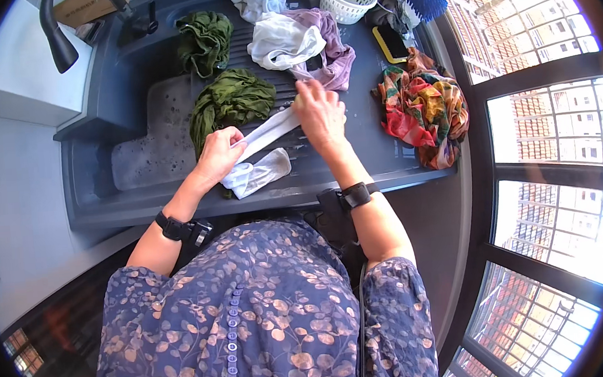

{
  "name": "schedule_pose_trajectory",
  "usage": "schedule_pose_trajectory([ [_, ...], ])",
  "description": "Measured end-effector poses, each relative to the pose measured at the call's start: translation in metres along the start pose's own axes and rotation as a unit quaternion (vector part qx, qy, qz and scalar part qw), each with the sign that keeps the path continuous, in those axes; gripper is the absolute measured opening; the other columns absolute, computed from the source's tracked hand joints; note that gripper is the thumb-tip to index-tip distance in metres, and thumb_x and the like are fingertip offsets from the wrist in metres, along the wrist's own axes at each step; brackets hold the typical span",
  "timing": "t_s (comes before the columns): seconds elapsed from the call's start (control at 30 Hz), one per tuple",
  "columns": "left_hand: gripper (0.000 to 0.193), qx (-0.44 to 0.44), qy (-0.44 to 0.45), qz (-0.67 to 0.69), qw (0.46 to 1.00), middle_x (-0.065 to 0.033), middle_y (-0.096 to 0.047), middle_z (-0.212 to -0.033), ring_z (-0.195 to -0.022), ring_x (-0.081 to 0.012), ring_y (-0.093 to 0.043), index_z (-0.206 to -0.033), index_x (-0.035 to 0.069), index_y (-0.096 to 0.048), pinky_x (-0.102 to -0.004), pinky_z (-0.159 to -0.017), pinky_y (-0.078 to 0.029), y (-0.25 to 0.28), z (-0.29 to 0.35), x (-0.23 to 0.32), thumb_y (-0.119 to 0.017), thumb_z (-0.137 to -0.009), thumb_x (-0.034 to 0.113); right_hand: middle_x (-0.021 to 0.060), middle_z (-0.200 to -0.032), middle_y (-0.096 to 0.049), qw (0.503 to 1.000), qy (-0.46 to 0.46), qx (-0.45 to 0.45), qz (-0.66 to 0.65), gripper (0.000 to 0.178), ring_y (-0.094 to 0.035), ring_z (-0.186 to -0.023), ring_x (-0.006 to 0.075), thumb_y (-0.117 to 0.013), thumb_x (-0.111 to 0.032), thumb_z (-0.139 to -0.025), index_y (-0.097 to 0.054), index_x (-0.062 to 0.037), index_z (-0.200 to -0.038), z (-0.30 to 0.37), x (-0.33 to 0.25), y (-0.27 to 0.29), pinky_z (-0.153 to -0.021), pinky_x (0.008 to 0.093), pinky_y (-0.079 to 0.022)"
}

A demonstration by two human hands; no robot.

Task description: Hand washing various items of clothing in a laundry sink using soap.

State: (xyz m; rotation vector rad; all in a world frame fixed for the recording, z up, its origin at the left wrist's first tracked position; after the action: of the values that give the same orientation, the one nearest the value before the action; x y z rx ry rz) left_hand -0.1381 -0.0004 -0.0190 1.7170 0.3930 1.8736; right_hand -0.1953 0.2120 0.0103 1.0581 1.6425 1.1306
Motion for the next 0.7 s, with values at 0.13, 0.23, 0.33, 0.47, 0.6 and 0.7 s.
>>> schedule_pose_trajectory([
  [0.13,0.023,0.024,0.013,-0.012,1.0,-0.0187,-0.071,-0.081,-0.076,-0.0289,-0.071,-0.095,-0.002,-0.071,-0.0382,-0.072,-0.054,-0.006,-0.001,-0.004,-0.071,-0.084,0.019,0.0104,-0.136,-0.052,0.998,0.065,-0.007,-0.013,0.047,-0.054,-0.116,0.0349,-0.065,-0.032,-0.09,-0.056,-0.0218,-0.134,0.006,-0.023,-0.007,-0.09,0.0515,-0.048],
  [0.23,0.025,0.008,0.012,0.01,1.0,-0.0194,-0.071,-0.081,-0.075,-0.0299,-0.071,-0.097,-0.002,-0.071,-0.0383,-0.072,-0.054,-0.001,0.0,0.0,-0.071,-0.085,0.021,0.0061,-0.135,-0.054,0.994,0.106,-0.019,0.026,0.032,-0.053,-0.114,0.033,-0.066,-0.029,-0.089,-0.065,-0.0283,-0.121,0.015,-0.024,-0.008,-0.091,0.0499,-0.046],
  [0.33,0.026,0.004,0.008,0.056,0.998,-0.0112,-0.072,-0.08,-0.073,-0.0176,-0.068,-0.099,-0.003,-0.071,-0.0337,-0.07,-0.053,0.003,-0.006,-0.004,-0.071,-0.088,0.02,0.0022,-0.131,-0.058,0.999,-0.006,-0.032,-0.01,0.033,-0.053,-0.116,0.0344,-0.064,-0.02,-0.09,-0.066,-0.0297,-0.121,-0.004,0.017,0.006,-0.093,0.0521,-0.046],
  [0.47,0.023,0.018,-0.013,0.13,0.991,-0.0085,-0.073,-0.086,-0.08,-0.012,-0.065,-0.102,-0.003,-0.072,-0.0297,-0.074,-0.052,0.004,-0.014,0.007,-0.071,-0.089,0.017,0.0024,-0.13,-0.057,0.99,0.072,-0.119,-0.005,0.038,-0.052,-0.118,0.0358,-0.063,-0.015,-0.087,-0.066,-0.0305,-0.122,-0.006,-0.012,0.006,-0.094,0.0517,-0.046],
  [0.6,0.019,0.079,-0.116,0.139,0.98,-0.0089,-0.07,-0.092,-0.078,-0.0181,-0.067,-0.101,0.0,-0.074,-0.0307,-0.073,-0.053,0.023,-0.014,0.044,-0.071,-0.089,0.014,0.0027,-0.126,-0.056,0.987,0.103,-0.125,0.009,0.029,-0.051,-0.118,0.0354,-0.062,-0.014,-0.085,-0.066,-0.0249,-0.111,-0.004,-0.03,0.005,-0.094,0.0513,-0.046],
  [0.7,0.008,0.12,-0.223,0.042,0.966,-0.005,-0.061,-0.085,-0.07,-0.018,-0.063,-0.095,0.005,-0.074,-0.0296,-0.066,-0.051,0.042,0.006,0.079,-0.072,-0.088,0.007,0.0026,-0.125,-0.056,0.994,0.104,-0.035,-0.03,0.023,-0.051,-0.119,0.034,-0.062,-0.015,-0.085,-0.064,-0.0212,-0.108,-0.004,-0.022,0.032,-0.094,0.0505,-0.045],
])
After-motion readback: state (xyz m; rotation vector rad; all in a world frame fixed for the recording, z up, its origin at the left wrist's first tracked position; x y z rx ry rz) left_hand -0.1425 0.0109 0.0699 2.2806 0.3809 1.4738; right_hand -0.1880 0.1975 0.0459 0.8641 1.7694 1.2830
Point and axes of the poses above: each hand's wrist, its own z-axis away from the middle knuckle, its own y-axis out of the back of the hand, x = y × z, the point moved 7 cm from there along -z, towards the middle knuckle
